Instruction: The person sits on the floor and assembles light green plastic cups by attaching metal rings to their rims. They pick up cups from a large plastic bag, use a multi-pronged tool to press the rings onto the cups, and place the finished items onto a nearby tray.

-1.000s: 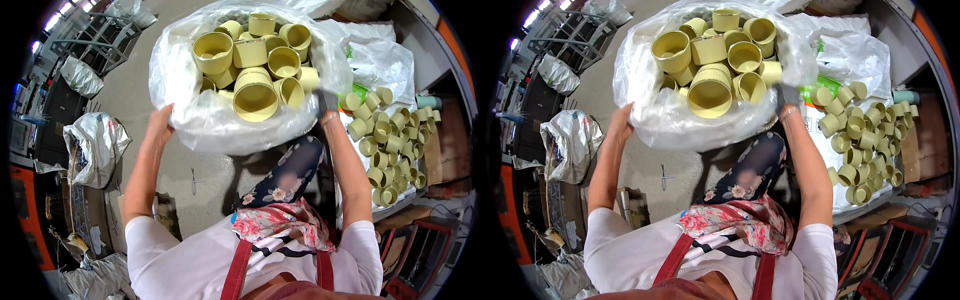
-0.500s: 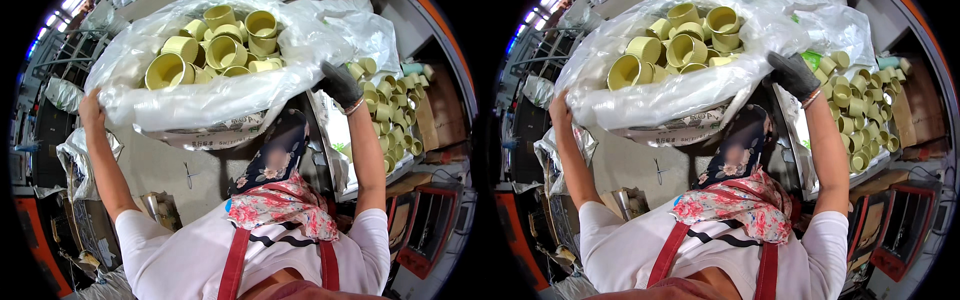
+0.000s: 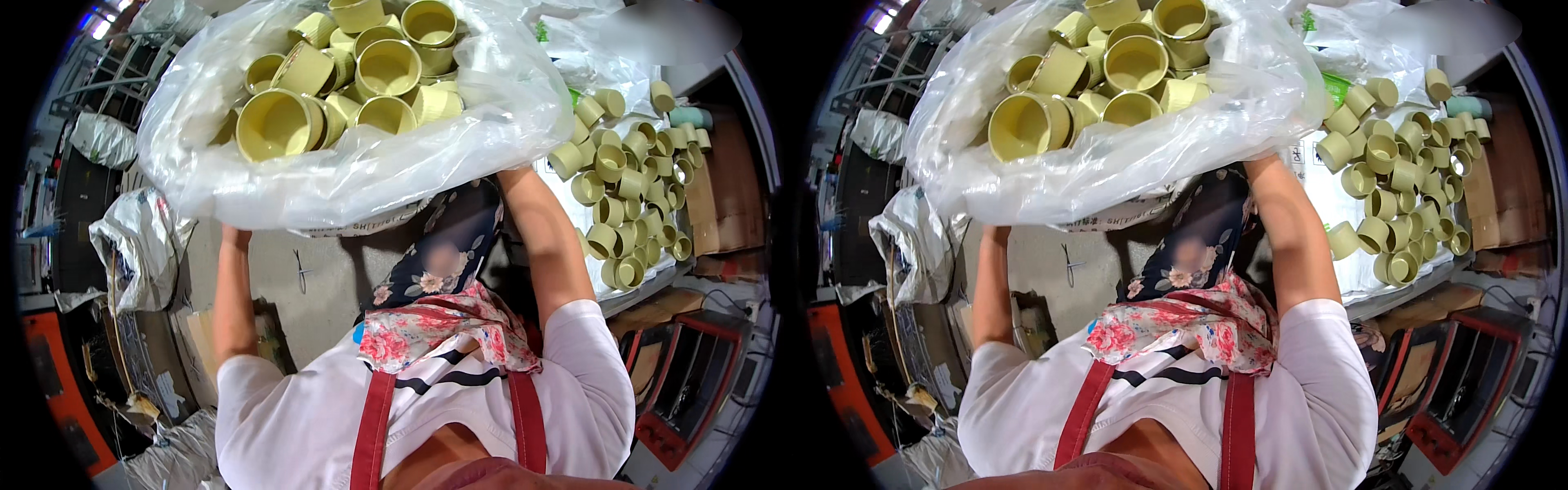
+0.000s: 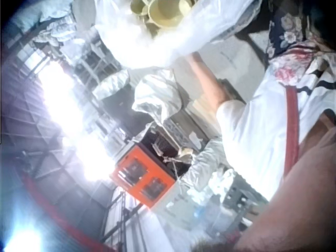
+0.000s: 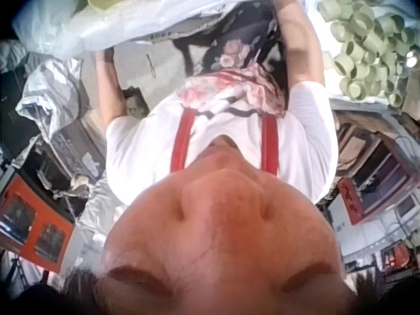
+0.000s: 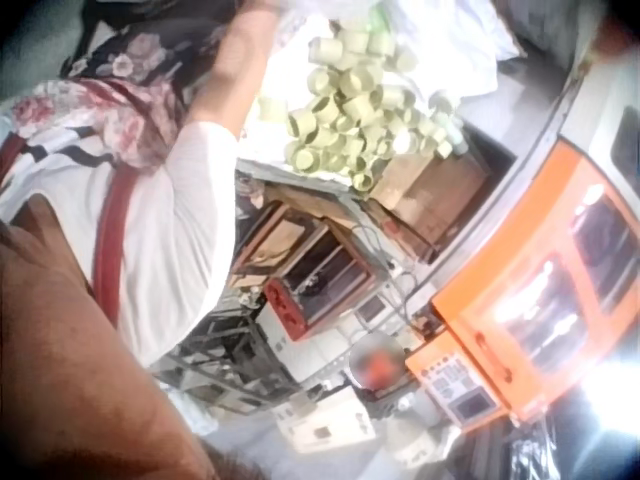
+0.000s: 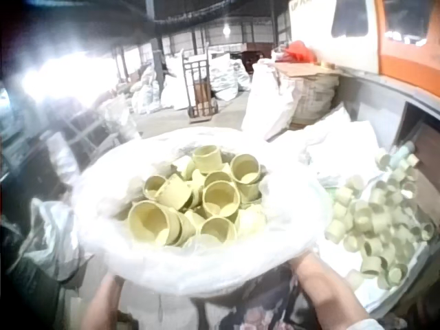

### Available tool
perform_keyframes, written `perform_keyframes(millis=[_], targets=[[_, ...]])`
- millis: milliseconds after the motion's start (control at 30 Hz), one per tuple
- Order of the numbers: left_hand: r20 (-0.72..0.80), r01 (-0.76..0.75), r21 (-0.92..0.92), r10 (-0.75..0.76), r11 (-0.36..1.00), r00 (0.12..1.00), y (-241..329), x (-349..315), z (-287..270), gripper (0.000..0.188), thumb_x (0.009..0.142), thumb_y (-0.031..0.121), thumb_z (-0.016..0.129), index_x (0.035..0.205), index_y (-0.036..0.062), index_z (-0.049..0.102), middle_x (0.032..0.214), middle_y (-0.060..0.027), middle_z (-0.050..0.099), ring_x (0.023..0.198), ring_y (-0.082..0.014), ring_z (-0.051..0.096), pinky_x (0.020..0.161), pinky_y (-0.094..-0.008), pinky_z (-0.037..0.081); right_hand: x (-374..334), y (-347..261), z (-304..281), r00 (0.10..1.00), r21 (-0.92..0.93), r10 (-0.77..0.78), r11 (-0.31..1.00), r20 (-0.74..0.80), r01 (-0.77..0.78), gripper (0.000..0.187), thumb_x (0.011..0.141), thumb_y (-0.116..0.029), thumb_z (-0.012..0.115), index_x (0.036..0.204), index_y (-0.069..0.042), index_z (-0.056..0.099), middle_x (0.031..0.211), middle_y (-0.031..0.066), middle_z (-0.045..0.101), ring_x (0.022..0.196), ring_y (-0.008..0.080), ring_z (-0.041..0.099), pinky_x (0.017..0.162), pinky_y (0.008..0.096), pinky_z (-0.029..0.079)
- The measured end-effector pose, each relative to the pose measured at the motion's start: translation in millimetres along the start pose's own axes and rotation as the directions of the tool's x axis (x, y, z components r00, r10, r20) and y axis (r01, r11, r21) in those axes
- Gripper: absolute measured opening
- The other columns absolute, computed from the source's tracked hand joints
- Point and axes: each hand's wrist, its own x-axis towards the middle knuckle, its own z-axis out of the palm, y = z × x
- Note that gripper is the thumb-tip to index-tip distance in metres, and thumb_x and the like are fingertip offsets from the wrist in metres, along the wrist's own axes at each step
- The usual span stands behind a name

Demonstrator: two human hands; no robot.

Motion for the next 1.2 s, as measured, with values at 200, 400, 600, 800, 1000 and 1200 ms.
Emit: perform_keyframes(millis=[200,400,600,800,1000,1200], targets=[[0.104,-0.146,0.984,0.332,0.104,0.937,179.1,8.8,-109.1,0.014,0.072,0.011,0.053,0.061,0.0024,0.055,0.054,-0.0065,0.051,0.047,-0.0153,0.049,0.041,-0.0304,0.037,18.4,-42.3,-66.7,0.984,-0.341,-0.146,0.924,0.102,0.173,0.053,0.077,-0.035,0.057,0.124,-0.014,0.044,0.121,0.0058,0.051,0.111,0.0257,0.047,0.099,0.0382,0.031],[-0.271,-0.096,0.625,0.331,0.775,0.904,390.0,-35.9,-77.0,0.016,0.084,0.02,0.05,0.073,0.0084,0.052,0.055,-0.001,0.048,0.051,-0.012,0.051,0.05,-0.0229,0.042,24.7,-37.9,-88.3,0.982,-0.481,-0.135,0.857,0.135,0.184,0.052,0.078,-0.037,0.055,0.123,-0.014,0.045,0.122,0.0067,0.05,0.111,0.0264,0.046,0.099,0.0381,0.031],[-0.358,0.514,0.476,-0.377,0.714,0.854,120.8,-77.4,33.1,0.028,0.079,0.027,0.06,0.079,-0.0016,0.062,0.068,-0.007,0.06,0.067,-0.0151,0.06,0.053,-0.0294,0.049,25.8,-34.2,-116.2,0.967,-0.543,-0.16,0.804,0.198,0.244,0.05,0.079,-0.039,0.054,0.122,-0.014,0.046,0.122,0.0077,0.05,0.111,0.0271,0.046,0.1,0.0381,0.031],[0.538,-0.637,0.771,0.532,0.002,0.654,43.4,-44.9,131.2,0.027,0.077,0.02,0.058,0.102,0.0081,0.059,0.095,-0.0108,0.061,0.086,-0.0291,0.057,0.078,-0.0378,0.044,32.6,-60.7,-133.8,0.947,-0.607,-0.206,0.73,0.245,0.315,0.05,0.08,-0.041,0.052,0.121,-0.014,0.048,0.123,0.0087,0.05,0.111,0.0278,0.046,0.1,0.038,0.03],[0.697,-0.732,0.681,0.309,-0.007,0.647,51.9,-27.5,144.6,0.031,0.079,0.026,0.056,0.106,0.0118,0.057,0.099,-0.0096,0.06,0.087,-0.029,0.056,0.078,-0.0374,0.044,1.0,-102.6,-109.5,0.851,-0.62,-0.336,0.584,0.403,0.524,0.049,0.081,-0.043,0.05,0.12,-0.014,0.049,0.123,0.0097,0.049,0.112,0.0286,0.045,0.1,0.038,0.03],[0.623,-0.653,0.645,0.222,0.396,0.75,128.1,-61.9,157.6,0.015,0.079,0.009,0.058,0.092,0.0031,0.06,0.085,-0.0102,0.059,0.077,-0.0183,0.056,0.068,-0.0298,0.045,-64.4,-175.2,-56.3,0.572,-0.208,-0.399,0.66,0.717,0.721,0.051,0.079,-0.045,0.05,0.119,-0.014,0.05,0.121,0.0116,0.05,0.11,0.0306,0.047,0.097,0.0391,0.033]])
